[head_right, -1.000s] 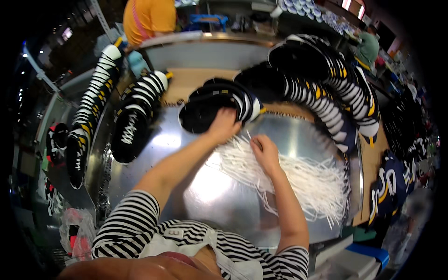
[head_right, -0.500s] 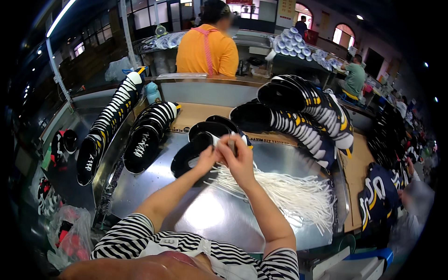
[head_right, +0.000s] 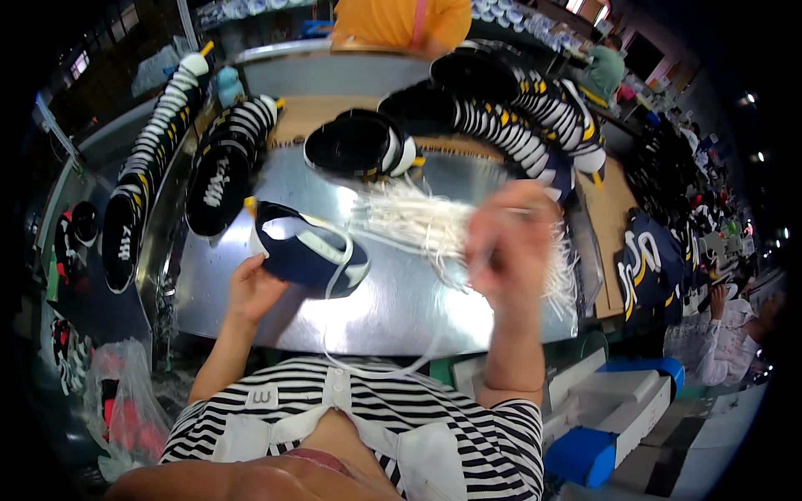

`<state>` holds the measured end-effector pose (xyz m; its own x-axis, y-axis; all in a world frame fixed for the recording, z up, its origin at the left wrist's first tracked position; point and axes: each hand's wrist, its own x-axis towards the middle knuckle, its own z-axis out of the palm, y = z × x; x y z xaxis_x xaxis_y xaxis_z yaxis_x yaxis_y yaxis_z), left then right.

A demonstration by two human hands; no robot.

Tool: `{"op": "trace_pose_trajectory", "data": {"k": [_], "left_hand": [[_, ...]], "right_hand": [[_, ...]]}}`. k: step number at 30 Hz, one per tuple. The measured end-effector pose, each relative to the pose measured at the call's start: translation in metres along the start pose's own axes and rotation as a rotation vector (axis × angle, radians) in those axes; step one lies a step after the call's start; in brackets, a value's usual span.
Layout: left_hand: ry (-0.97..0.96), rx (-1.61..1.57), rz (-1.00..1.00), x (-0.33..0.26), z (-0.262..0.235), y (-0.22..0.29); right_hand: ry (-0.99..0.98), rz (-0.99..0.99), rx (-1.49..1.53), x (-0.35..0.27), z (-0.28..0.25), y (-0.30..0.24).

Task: The person inserts a white shoelace into the eyelets of a blue and white shoe by hand. They pull the lace through the eyelets one by one.

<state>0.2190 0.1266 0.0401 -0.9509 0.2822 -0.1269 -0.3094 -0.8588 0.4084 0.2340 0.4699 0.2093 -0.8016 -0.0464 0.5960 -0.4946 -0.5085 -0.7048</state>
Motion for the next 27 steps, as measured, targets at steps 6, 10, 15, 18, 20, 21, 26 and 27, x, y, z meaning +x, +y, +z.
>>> {"op": "trace_pose_trajectory", "data": {"k": [6, 10, 15, 18, 20, 21, 26, 27], "left_hand": [[0.376, 0.484, -0.175, -0.025, -0.055, -0.008], [0.490, 2.041, 0.603, -0.047, -0.039, 0.007], [-0.037, 2.354, 0.672, -0.014, 0.016, 0.025], [-0.060, 2.359, 0.194, 0.031, 0.018, 0.020], [-0.009, 2.180, -0.342, 0.068, 0.013, 0.023], [0.154, 1.637, -0.757, 0.083, 0.018, 0.027], [0.072, 0.925, -0.632, 0.102, 0.004, 0.003], [0.078, 0.810, -0.596, 0.093, 0.006, -0.001]], "right_hand": [[0.257, 0.872, -0.059, -0.076, -0.013, 0.130], [0.211, 0.893, -0.107, -0.088, -0.009, 0.182], [0.252, 0.843, -0.039, -0.070, 0.001, 0.219], [0.321, 0.837, -0.041, -0.066, -0.002, 0.241], [0.325, 0.837, -0.088, -0.067, -0.002, 0.247], [0.325, 0.841, -0.111, -0.069, -0.001, 0.249], [0.368, 0.796, -0.182, -0.070, 0.000, 0.254], [0.373, 0.779, -0.170, -0.069, 0.001, 0.252]]}}
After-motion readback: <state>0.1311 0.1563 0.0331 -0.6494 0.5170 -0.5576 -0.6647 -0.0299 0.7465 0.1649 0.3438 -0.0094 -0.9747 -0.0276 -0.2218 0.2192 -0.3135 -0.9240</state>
